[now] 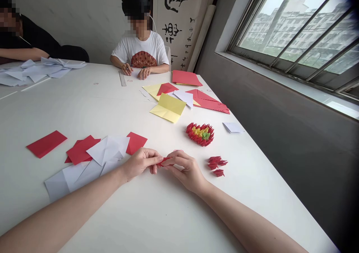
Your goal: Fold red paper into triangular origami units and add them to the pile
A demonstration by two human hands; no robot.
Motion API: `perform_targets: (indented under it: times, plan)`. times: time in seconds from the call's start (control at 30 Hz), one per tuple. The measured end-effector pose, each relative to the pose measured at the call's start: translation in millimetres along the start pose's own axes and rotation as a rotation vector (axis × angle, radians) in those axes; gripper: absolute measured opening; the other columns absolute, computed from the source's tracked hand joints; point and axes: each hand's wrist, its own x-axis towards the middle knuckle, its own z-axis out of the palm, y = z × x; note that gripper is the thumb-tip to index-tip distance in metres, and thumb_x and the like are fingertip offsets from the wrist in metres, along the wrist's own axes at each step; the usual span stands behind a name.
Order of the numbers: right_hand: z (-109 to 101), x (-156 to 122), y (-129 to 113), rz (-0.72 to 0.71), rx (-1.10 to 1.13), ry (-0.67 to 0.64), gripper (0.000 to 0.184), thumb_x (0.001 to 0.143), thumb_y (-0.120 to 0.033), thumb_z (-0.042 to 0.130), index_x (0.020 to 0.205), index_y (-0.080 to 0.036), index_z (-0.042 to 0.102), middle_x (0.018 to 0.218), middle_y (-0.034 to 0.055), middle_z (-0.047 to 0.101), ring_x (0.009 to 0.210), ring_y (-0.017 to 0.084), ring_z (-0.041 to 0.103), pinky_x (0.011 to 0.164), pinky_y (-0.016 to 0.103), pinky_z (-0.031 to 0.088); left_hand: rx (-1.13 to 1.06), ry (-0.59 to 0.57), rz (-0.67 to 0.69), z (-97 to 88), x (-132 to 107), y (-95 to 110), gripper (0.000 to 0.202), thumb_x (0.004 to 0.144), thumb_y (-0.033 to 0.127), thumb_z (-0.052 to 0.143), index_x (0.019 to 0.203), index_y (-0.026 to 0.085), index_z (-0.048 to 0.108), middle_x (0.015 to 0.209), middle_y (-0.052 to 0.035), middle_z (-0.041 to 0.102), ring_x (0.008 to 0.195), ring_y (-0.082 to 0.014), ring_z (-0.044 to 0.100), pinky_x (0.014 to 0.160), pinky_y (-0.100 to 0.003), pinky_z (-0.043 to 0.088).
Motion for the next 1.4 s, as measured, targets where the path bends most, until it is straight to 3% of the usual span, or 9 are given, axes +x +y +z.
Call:
perform_targets:
  times: [0.17,0.37,0.6,0.77,1.1,1.4]
  plan:
    - [2.1,1.9,-2.2,0.152,0.061,-0.001,0.014,0.088,-0.026,0.050,0.086,-0.020,0.062,0.085,0.0066,0.063,0.080,0.018,0.058,0.074,0.034,0.047,0.070,0.014,0.045,2.1,-0.6,-2.9,0.022,0.078,0.033,0.059,0.067,0.015,0.065,0.052,0.0009,0.057,0.052,-0.0118,0.054,0.056,-0.025,0.043]
    - [3.2,3.3,1.0,0.384,0.351,-0.017,0.018,0.085,-0.034,0.056,0.081,-0.017,0.054,0.079,0.0045,0.061,0.072,0.015,0.057,0.066,0.029,0.046,0.114,0.042,0.070,4.4,-0.8,-4.3,0.023,0.078,0.033,0.060,0.065,0.014,0.062,0.052,-0.0010,0.060,0.054,-0.0138,0.058,0.057,-0.026,0.048]
    - [-2.4,6.5,1.8,0.340,0.344,-0.112,0.017,0.085,-0.033,0.055,0.083,-0.016,0.057,0.082,0.0044,0.060,0.074,0.014,0.055,0.067,0.028,0.044,0.113,0.056,0.034,6.3,-1.2,-2.6,0.022,0.076,0.033,0.061,0.067,0.014,0.063,0.055,-0.0012,0.060,0.055,-0.0137,0.060,0.058,-0.026,0.049]
    - [-2.0,6.8,0.9,0.382,0.276,-0.085,0.016,0.083,-0.031,0.056,0.079,-0.015,0.057,0.077,0.0034,0.060,0.065,0.012,0.052,0.058,0.025,0.041,0.135,0.065,0.035,7.4,-0.5,-4.4,0.021,0.077,0.033,0.061,0.070,0.014,0.063,0.059,-0.0018,0.062,0.057,-0.0148,0.062,0.059,-0.027,0.052]
    - [-2.1,6.5,7.0,0.455,0.480,-0.086,0.020,0.079,-0.034,0.061,0.079,-0.016,0.053,0.079,0.0047,0.063,0.071,0.015,0.060,0.064,0.028,0.046,0.124,0.037,0.031,6.5,-1.0,-4.5,0.019,0.076,0.032,0.062,0.074,0.013,0.066,0.065,-0.0036,0.065,0.062,-0.0168,0.066,0.063,-0.028,0.053]
    - [-3.2,9.1,2.3,0.466,0.601,-0.061,0.022,0.077,-0.034,0.063,0.076,-0.017,0.049,0.076,0.0017,0.059,0.069,0.013,0.058,0.065,0.028,0.046,0.063,0.022,0.007,5.4,-0.4,-3.7,0.024,0.080,0.033,0.057,0.074,0.012,0.068,0.069,-0.0067,0.068,0.067,-0.0192,0.067,0.065,-0.029,0.053]
